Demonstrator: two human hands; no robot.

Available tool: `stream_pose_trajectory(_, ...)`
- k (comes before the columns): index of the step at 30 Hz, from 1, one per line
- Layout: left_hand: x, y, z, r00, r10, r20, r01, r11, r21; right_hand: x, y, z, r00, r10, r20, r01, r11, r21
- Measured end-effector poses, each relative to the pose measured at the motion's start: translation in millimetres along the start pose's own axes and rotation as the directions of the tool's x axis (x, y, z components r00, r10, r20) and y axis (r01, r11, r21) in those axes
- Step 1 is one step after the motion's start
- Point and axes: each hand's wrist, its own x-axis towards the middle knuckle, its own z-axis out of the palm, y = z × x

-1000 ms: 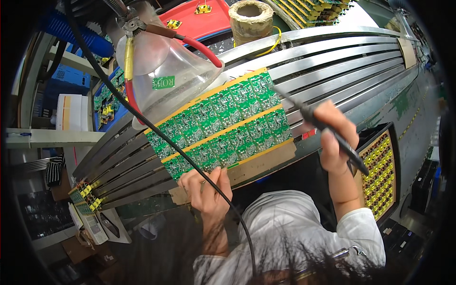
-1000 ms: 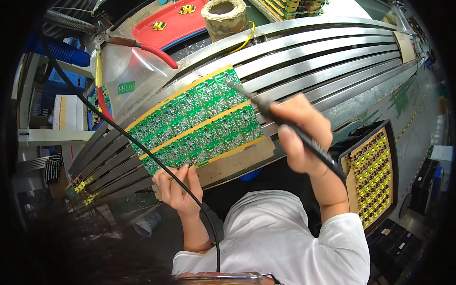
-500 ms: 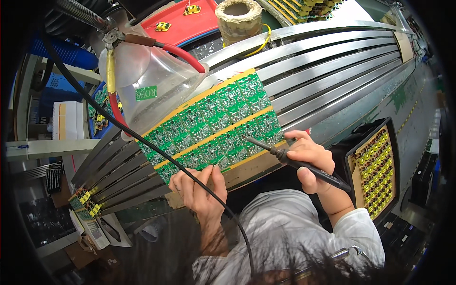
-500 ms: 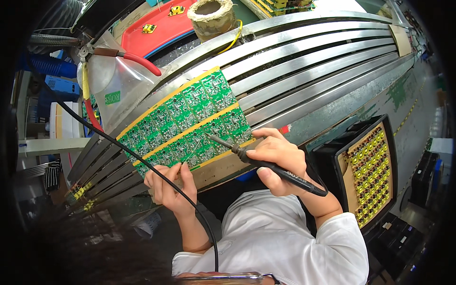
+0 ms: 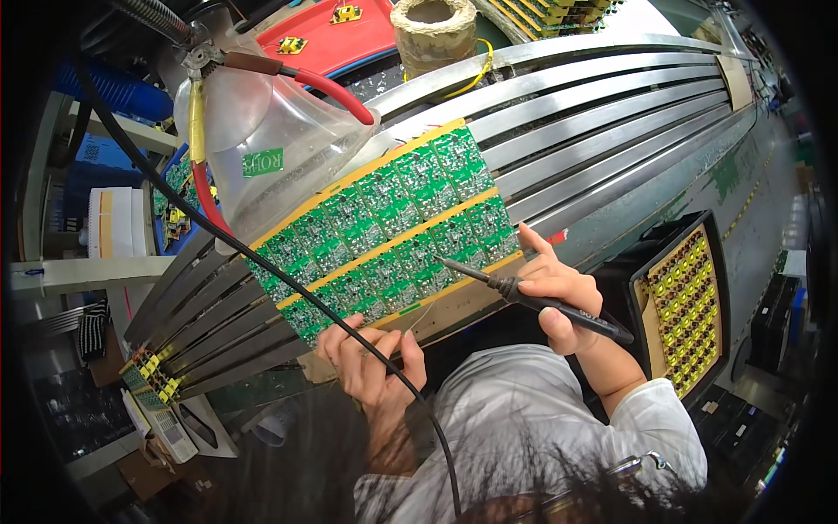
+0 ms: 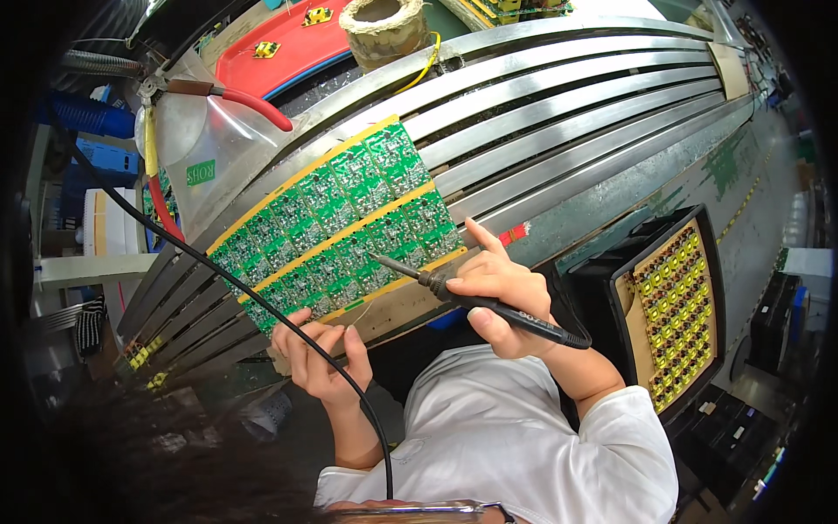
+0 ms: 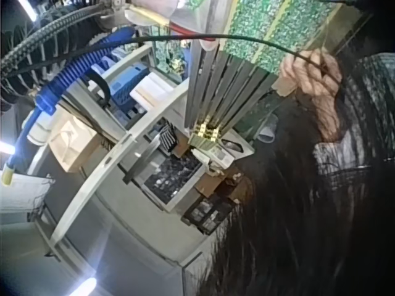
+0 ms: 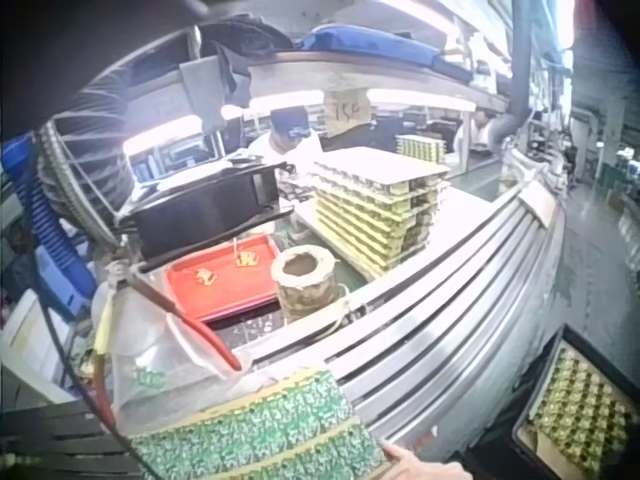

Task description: The person solders circuit board panels one at a time using a soldering iron and solder wire, taking each panel from a stack and placing the finished panels onto another stack.

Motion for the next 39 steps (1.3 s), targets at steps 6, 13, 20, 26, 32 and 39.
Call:
stream_pose_trajectory(6, -2, -1, -2, 1.000, 0.000, 0.000, 0.000, 1.000, -0.010, -1, 6, 11, 0.999, 0.004, -0.043, 0.003, 0.988, 0.157)
stream_pose_trajectory(13, -5, -4, -4, 1.000, -0.017, -0.004, 0.017, 1.000, -0.024, -1, 4, 24, 0.999, 0.014, -0.050, -0.006, 0.985, 0.170)
stream_pose_trajectory(20, -7, -4, -10, 0.998, -0.063, 0.003, 0.063, 0.997, 0.033, 0, 13, 57, 0.997, 0.052, -0.062, -0.024, 0.922, 0.387)
stream_pose_trajectory(26, -8, -9, -12, 0.997, -0.069, -0.023, 0.070, 0.997, 0.016, 1, 18, 52, 0.999, 0.040, -0.005, -0.036, 0.939, 0.341)
stream_pose_trajectory(32, -5, -12, -13, 0.997, -0.068, -0.034, 0.068, 0.998, -0.003, 6, 11, 25, 0.997, -0.073, 0.020, 0.071, 0.993, 0.091)
stream_pose_trajectory(39, 6, -13, -10, 0.998, -0.045, -0.044, 0.048, 0.997, 0.058, 13, -2, 12, 0.992, -0.115, 0.044, 0.117, 0.992, -0.051)
